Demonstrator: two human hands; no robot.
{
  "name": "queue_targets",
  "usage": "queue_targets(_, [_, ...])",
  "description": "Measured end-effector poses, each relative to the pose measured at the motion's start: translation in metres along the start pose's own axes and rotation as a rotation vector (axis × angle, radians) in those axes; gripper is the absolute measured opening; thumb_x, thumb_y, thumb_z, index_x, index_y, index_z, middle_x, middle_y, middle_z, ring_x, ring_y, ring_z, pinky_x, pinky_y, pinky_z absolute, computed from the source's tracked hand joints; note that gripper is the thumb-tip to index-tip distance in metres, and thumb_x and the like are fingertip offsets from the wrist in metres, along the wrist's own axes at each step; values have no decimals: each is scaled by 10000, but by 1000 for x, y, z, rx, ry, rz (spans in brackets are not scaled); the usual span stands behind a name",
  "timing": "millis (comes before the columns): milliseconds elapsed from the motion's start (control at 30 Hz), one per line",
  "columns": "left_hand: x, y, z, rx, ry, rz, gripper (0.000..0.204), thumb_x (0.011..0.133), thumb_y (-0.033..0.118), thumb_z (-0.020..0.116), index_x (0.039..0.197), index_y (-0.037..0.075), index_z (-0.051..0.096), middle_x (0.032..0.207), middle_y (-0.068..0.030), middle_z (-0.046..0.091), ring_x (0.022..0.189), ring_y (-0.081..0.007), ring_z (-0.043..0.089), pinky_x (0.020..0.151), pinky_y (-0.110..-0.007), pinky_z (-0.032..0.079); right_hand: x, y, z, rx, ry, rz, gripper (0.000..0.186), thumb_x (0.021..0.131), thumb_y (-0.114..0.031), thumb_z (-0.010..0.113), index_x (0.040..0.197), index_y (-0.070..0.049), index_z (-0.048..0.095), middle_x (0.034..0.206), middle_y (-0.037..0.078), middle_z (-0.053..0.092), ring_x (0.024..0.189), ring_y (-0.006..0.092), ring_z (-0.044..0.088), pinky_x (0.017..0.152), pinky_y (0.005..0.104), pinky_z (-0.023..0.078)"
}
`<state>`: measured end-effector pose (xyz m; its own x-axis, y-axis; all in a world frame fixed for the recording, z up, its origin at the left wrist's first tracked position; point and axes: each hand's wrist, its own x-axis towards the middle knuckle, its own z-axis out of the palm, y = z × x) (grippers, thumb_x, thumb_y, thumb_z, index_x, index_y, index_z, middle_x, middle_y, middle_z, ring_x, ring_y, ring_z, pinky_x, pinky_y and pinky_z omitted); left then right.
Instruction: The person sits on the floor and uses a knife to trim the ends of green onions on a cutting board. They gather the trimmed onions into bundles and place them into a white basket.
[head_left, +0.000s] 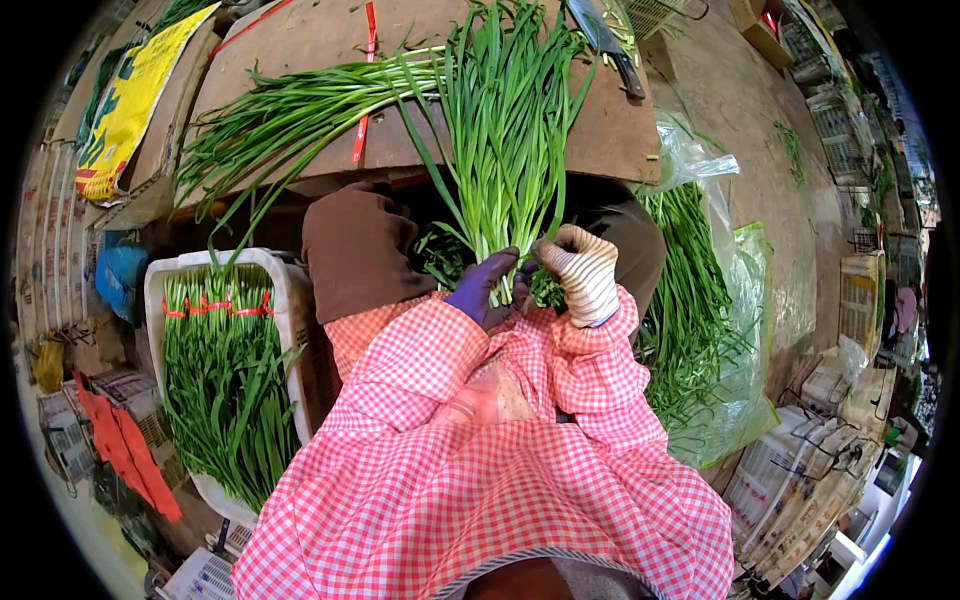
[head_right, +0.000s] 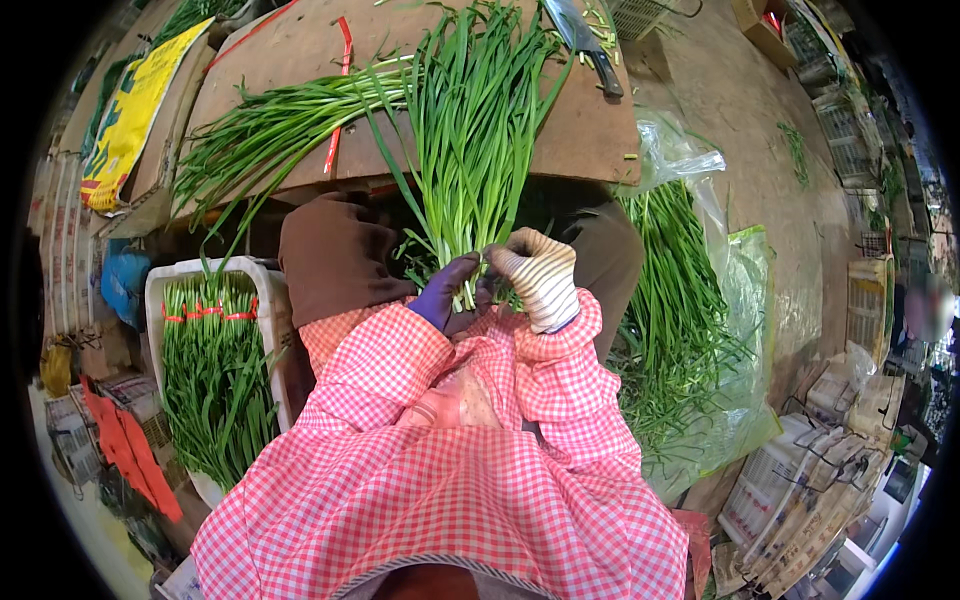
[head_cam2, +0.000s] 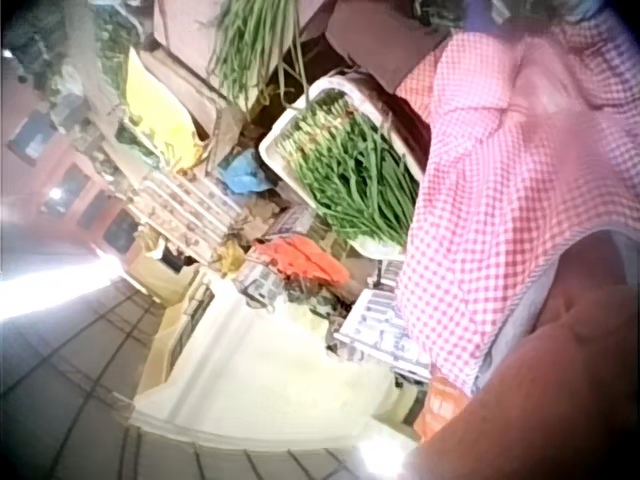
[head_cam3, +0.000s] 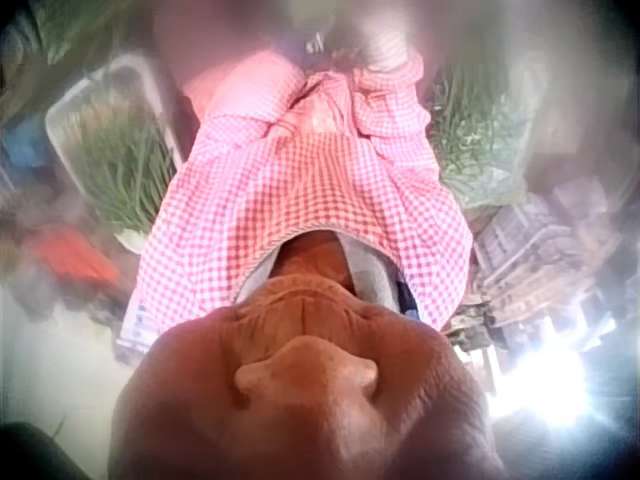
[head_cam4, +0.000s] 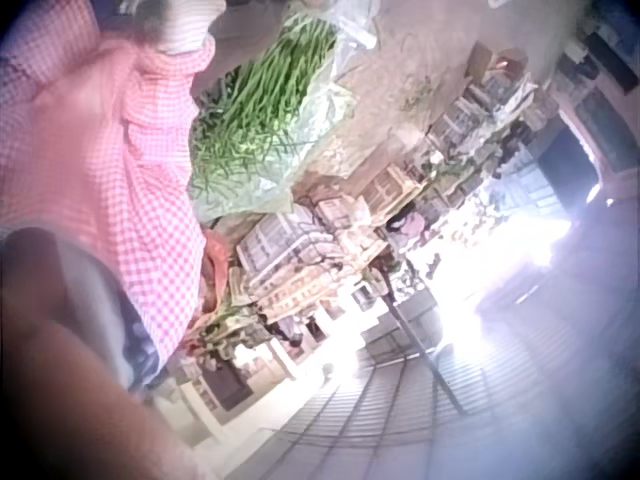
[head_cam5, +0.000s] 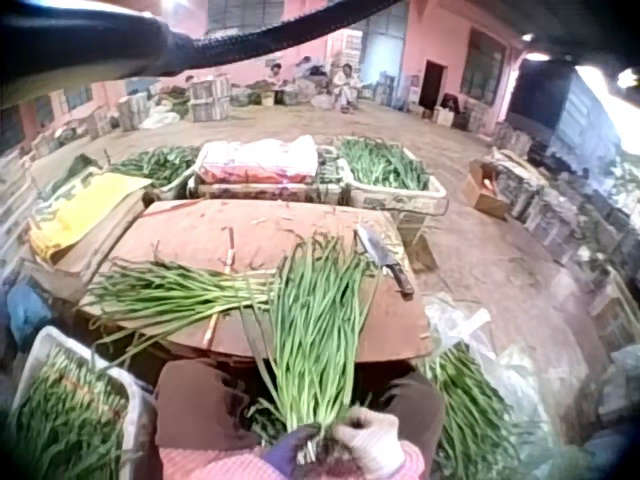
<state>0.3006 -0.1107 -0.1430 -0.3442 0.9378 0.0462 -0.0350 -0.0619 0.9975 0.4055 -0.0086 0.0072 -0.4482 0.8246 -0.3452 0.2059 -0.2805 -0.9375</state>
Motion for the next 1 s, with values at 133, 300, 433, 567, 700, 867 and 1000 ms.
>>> queue_targets(133, [7, 13, -9, 236, -88, 315, 428, 760, 82, 657, 1149, 16, 492, 1042, -124, 593, 856, -182, 583, 762, -289, 489, -10, -3, 4, 42, -18, -167, 105, 680, -13, 648, 605, -4, 577, 560, -16, 496, 493, 40, 408, 443, 216, 313])
queue_targets(300, [23, 69, 4, -911, 274, -995, 186, 849, 146, 592, 1006, 79, 518, 916, -91, 599, 656, -81, 520, 494, -197, 441, 13, -4, -78, 49, 283, -184, 248, 745, -247, 691, 801, -6, 673, 614, 37, 600, 534, 99, 516, 504, 262, 404])
queue_targets(433, [26, 53, 13, -276, 288, -672, 289, 807, 90, 625, 1066, 41, 506, 920, -105, 609, 715, -129, 562, 564, -237, 468, 27, 36, -58, -646, 34, -92, 547, 675, -320, 748, 1072, 25, 598, 864, 155, 665, 794, 206, 641, 745, 310, 491])
queue_targets(567, [10, -41, 19, -228, 227, -216, 528, 739, 63, 650, 1212, 7, 421, 1066, -142, 579, 952, -212, 564, 787, -299, 461, 22, 40, 18, -665, -207, -126, 548, 653, -372, 715, 1072, -39, 598, 899, 152, 654, 790, 246, 639, 734, 293, 493])
queue_targets(700, [7, 30, 16, 294, 81, -46, 662, 713, 89, 684, 1282, 4, 356, 1051, -171, 582, 946, -310, 590, 806, -355, 477, 30, 51, 7, -414, -218, -77, 370, 707, -287, 673, 995, -57, 630, 834, 136, 659, 771, 260, 640, 715, 318, 490])
queue_targets(867, [18, 93, 1, -408, -142, -615, 513, 733, 33, 689, 1201, 35, 479, 1006, -86, 606, 820, -179, 614, 723, -305, 504, 22, 55, -7, -7, -134, 116, 242, 744, -161, 677, 911, 12, 649, 724, 28, 627, 616, 103, 552, 588, 255, 462])
queue_targets(1000, [27, 61, -3, -603, -130, -740, 290, 800, 48, 624, 1073, -15, 548, 928, -133, 622, 834, -236, 628, 694, -347, 554, 21, 57, -4, 129, -146, 136, 199, 785, -162, 652, 871, 18, 641, 715, 22, 615, 600, 103, 546, 551, 262, 447])
